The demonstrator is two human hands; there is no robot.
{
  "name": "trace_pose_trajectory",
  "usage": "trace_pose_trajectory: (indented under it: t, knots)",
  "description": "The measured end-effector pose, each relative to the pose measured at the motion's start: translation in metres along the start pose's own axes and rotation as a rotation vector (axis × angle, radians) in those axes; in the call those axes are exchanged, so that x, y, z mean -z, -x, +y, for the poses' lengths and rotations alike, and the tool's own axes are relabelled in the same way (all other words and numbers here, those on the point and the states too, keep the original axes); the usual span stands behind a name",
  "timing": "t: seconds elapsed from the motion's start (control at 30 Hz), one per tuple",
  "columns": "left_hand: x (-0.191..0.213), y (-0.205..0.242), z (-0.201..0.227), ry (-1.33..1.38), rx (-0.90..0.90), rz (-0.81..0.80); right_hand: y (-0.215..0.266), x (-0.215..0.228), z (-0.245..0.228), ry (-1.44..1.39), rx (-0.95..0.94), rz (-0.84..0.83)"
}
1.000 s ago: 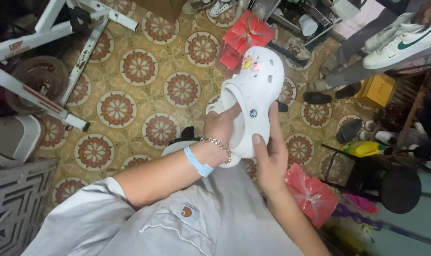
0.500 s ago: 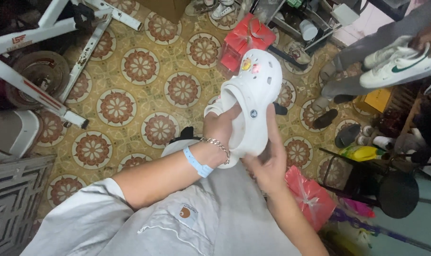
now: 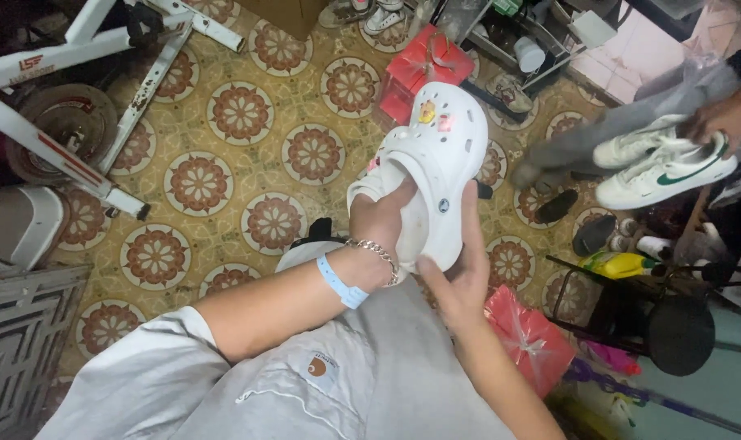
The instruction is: The person picks up a pair of white Crocs with charms, applies liquid from a bottle to a cloth, and wipes the exterior and interior of one shoe. They repeat the wiping process on the same shoe multiple times while another person works nearby.
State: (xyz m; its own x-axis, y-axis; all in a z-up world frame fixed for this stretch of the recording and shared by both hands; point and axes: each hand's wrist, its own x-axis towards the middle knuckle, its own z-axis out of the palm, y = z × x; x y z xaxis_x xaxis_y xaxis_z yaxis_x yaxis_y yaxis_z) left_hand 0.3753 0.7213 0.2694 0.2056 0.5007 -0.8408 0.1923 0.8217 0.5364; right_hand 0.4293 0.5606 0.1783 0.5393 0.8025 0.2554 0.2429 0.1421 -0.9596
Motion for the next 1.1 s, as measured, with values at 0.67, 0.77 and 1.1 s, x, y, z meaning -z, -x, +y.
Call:
trace_pose_trajectory:
  t: [0.67, 0.77, 1.1]
  knots:
    - [0.039, -0.117, -0.060, -0.012, -0.453, -0.407, -0.008, 0.013, 0.055, -0.557, -0.114, 0.242]
    - [0.048, -0.112, -0.048, 0.055, -0.528, -0.546, -0.012, 0.005, 0.045, -0.585, -0.109, 0.322]
    - [0.061, -0.132, -0.003, -0.187, -0.668, -0.878, -0.052, -0.048, 0.044, -0.259, -0.382, 0.921]
